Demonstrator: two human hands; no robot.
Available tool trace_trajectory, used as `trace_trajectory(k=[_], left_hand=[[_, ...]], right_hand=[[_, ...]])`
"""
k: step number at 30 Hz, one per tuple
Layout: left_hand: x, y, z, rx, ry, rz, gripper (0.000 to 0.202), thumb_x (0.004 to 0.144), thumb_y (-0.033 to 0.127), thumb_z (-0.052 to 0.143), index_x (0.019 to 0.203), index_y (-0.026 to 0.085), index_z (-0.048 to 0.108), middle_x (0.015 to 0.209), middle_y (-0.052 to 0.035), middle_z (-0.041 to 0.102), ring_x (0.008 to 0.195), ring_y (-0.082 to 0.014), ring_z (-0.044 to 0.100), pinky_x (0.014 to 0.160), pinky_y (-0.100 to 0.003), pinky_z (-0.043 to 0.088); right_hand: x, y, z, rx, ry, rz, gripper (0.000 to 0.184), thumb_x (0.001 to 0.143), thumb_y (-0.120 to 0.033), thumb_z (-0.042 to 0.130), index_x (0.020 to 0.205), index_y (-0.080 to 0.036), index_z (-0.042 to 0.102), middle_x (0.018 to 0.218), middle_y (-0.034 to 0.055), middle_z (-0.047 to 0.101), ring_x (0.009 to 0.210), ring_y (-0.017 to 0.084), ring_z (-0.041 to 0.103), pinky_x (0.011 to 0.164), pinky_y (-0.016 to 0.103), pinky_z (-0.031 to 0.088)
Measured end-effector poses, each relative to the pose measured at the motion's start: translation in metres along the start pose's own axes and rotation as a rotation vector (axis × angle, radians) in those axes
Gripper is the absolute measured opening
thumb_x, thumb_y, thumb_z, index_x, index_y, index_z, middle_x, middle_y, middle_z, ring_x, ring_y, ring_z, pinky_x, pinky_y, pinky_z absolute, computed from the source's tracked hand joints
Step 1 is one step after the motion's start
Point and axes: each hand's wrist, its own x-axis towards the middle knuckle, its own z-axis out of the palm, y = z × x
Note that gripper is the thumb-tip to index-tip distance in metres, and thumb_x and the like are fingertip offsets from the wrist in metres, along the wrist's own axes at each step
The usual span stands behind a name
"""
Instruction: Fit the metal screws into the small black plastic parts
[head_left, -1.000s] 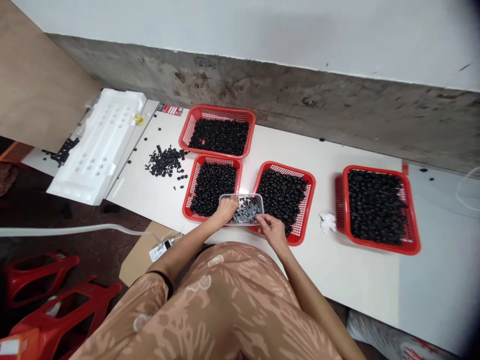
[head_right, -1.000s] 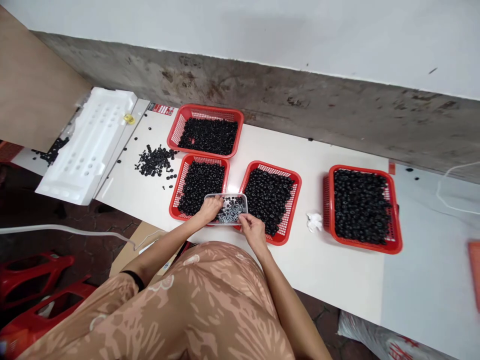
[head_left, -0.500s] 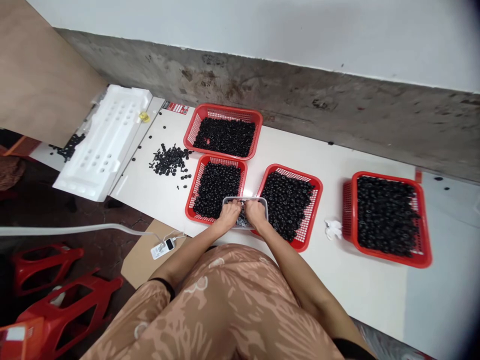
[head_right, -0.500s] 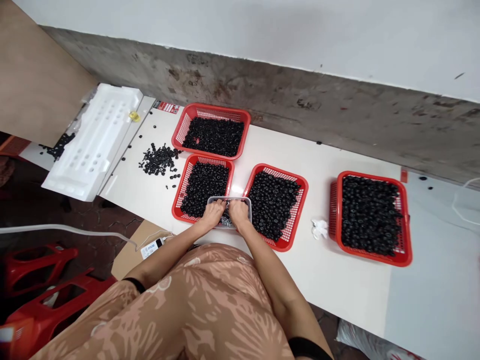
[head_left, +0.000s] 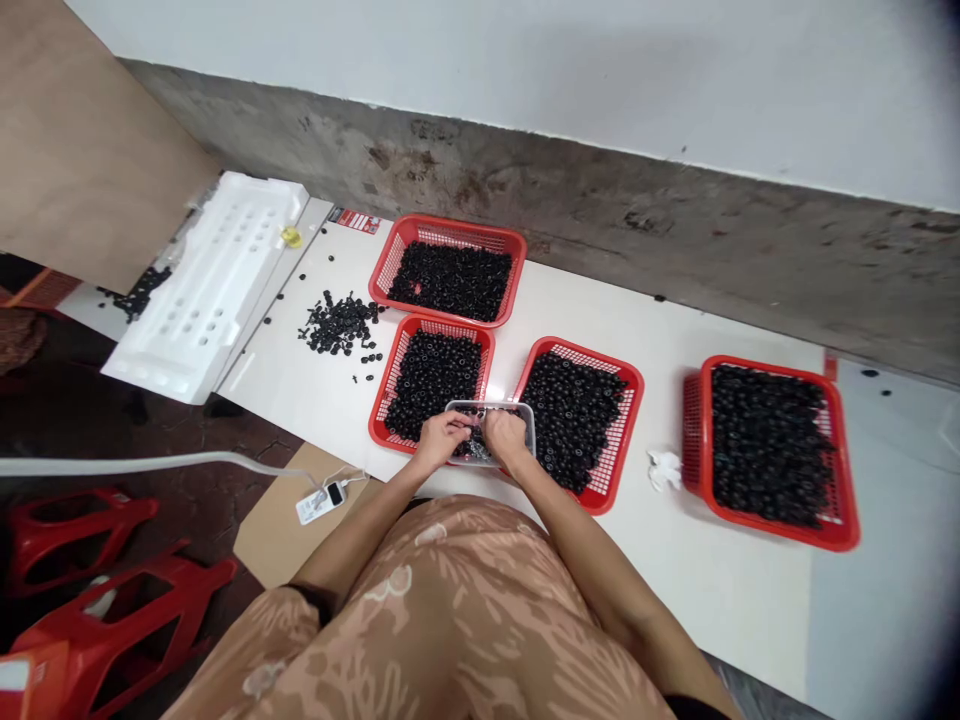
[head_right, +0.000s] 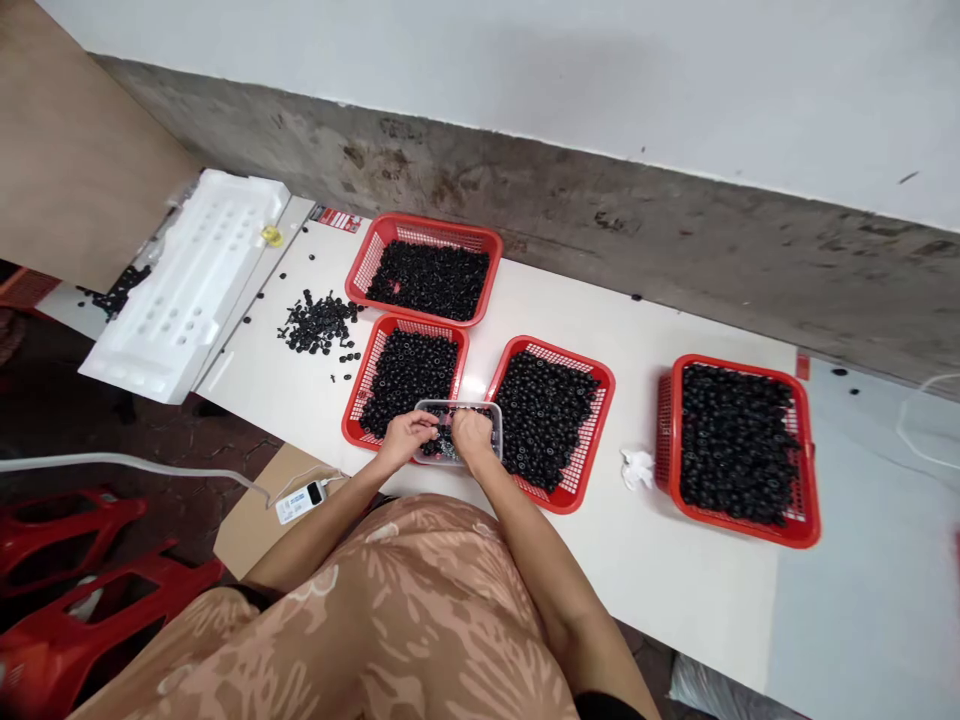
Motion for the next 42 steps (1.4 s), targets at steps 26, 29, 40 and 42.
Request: trace_trajectory(k=[26, 29, 40, 42], left_hand=[[-0.025, 0.027, 0.01, -0.476, -0.219, -0.175, 0.04, 0.058, 0.04, 0.082, 0.08, 0.009, 0.07, 0.071, -0.0033, 0.065, 0.059, -0.0077, 0.056, 0.063, -0.021, 0.045], [-0.028, 0.026, 0.007, -0.484, -0.215, -0.182, 0.04, 0.057, 0.04, 0.082, 0.079, 0.009, 0.07, 0.074, -0.0045, 0.066, 0.06, -0.0082, 0.056, 0.063, -0.021, 0.045], [-0.028, 0.022, 0.011, -0.344, -0.107, -0.002, 0.033, 0.069, 0.041, 0.072, 0.083, 0.01, 0.07, 0.079, -0.0046, 0.064, 0.064, -0.0107, 0.058, 0.063, -0.023, 0.045], [-0.03, 0.027, 0.009, -0.2, -0.08, 0.147, 0.027, 0.074, 0.037, 0.068, 0.084, 0.012, 0.07, 0.083, -0.0054, 0.064, 0.069, -0.0122, 0.059, 0.064, -0.023, 0.045]], right_hand=[[-0.08, 0.024, -0.023, 0.728, 0.527, -0.554, 0.022, 0.093, -0.025, 0.047, 0.094, -0.018, 0.068, 0.09, 0.0069, 0.068, 0.085, 0.016, 0.064, 0.078, 0.028, 0.051], [-0.082, 0.022, -0.02, 0.839, 0.462, -0.47, 0.023, 0.092, -0.029, 0.05, 0.095, -0.019, 0.07, 0.093, 0.0064, 0.069, 0.084, 0.017, 0.065, 0.078, 0.029, 0.051], [-0.081, 0.022, -0.009, 1.181, 0.174, -0.067, 0.038, 0.081, -0.05, 0.061, 0.09, -0.015, 0.072, 0.058, 0.0009, 0.063, 0.055, 0.013, 0.056, 0.057, 0.023, 0.044], [-0.08, 0.022, -0.009, 1.236, 0.139, -0.07, 0.039, 0.08, -0.051, 0.061, 0.089, -0.014, 0.071, 0.06, 0.0015, 0.063, 0.053, 0.013, 0.055, 0.056, 0.023, 0.044]])
